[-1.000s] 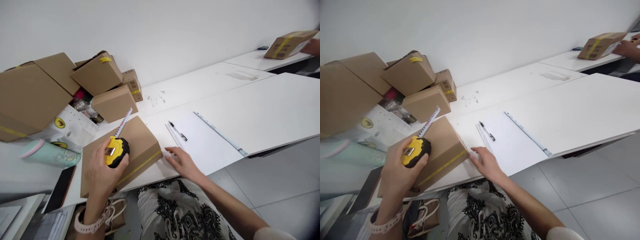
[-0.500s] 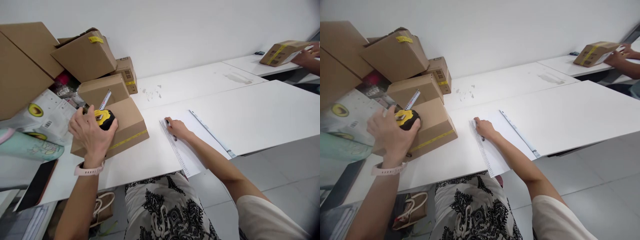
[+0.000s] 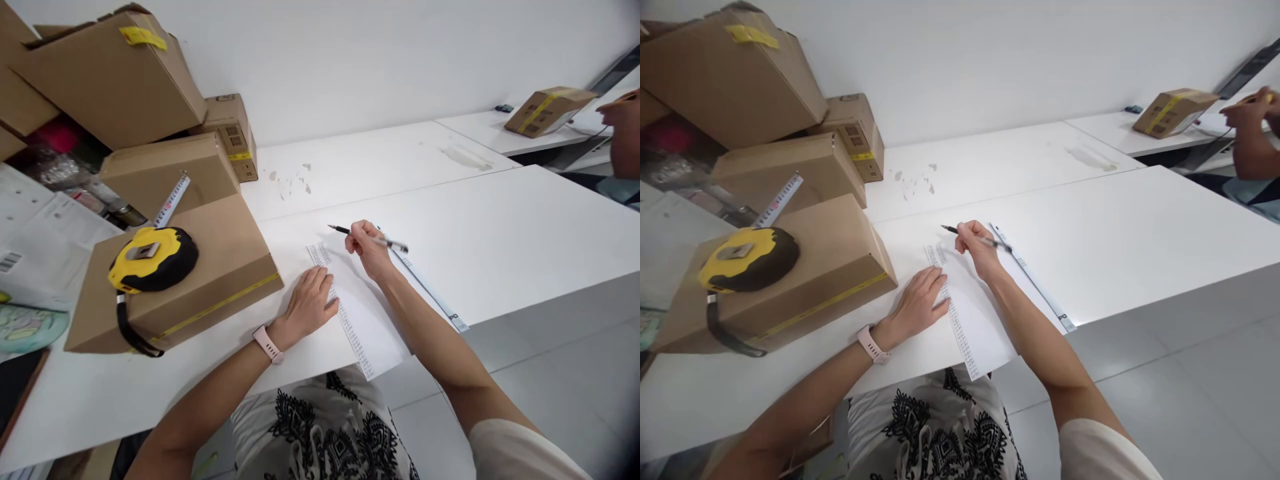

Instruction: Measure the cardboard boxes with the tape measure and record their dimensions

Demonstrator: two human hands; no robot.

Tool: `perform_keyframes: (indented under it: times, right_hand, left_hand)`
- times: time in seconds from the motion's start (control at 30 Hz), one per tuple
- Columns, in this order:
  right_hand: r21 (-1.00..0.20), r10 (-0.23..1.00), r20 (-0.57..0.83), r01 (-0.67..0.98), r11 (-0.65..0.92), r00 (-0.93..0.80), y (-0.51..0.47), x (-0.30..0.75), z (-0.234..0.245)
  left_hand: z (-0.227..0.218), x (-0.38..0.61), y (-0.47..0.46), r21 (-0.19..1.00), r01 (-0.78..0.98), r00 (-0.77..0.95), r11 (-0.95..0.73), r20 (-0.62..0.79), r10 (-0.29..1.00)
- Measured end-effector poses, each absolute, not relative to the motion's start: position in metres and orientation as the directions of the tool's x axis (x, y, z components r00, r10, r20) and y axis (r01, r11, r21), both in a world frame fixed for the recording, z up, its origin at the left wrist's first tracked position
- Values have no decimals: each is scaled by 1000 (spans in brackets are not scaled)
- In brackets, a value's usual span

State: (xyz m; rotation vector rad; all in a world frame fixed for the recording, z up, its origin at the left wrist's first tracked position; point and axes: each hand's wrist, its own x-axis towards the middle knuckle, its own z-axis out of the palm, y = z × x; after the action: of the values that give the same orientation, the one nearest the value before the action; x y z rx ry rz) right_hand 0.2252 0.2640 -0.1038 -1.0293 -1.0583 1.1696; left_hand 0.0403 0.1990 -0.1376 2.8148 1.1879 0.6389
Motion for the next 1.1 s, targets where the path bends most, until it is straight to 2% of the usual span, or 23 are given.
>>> perform_keyframes:
  times: [0.07,0.17,0.23,0.33,0.47,0.6,0.7,0.83,1.1]
  right_hand:
    - [-978,998,37,-204,46,49,265,221,-106]
    - [-951,990,-9,-305,-52,-142,265,216,-109]
    - [-948,975,-34,-301,-101,-221,264,214,-112]
    - [-980,987,-54,-181,-81,-149,261,210,-119]
    - [-1000,999,11,13,11,-32,254,206,-125]
    - [-996,997,11,87,17,-71,251,206,-127]
    - [-994,999,-2,111,1,-34,253,206,-130]
    - [-965,995,91,248,81,28,255,204,-135]
    - [-915,990,128,379,140,-56,254,208,-138]
  left_hand:
    - [-141,39,199,186,681,629,-708,347,696]
    - [-144,37,199,197,686,623,-701,340,705]
    - [-145,37,199,200,688,618,-698,344,707]
    - [-147,37,199,213,681,616,-701,351,705]
    - [-149,37,200,228,680,615,-697,338,712]
    - [-149,38,199,201,694,617,-691,329,715]
    - [-149,38,199,203,693,620,-692,322,715]
    - [-151,38,198,222,689,616,-690,322,719]
    - [-151,39,198,214,687,614,-694,339,713]
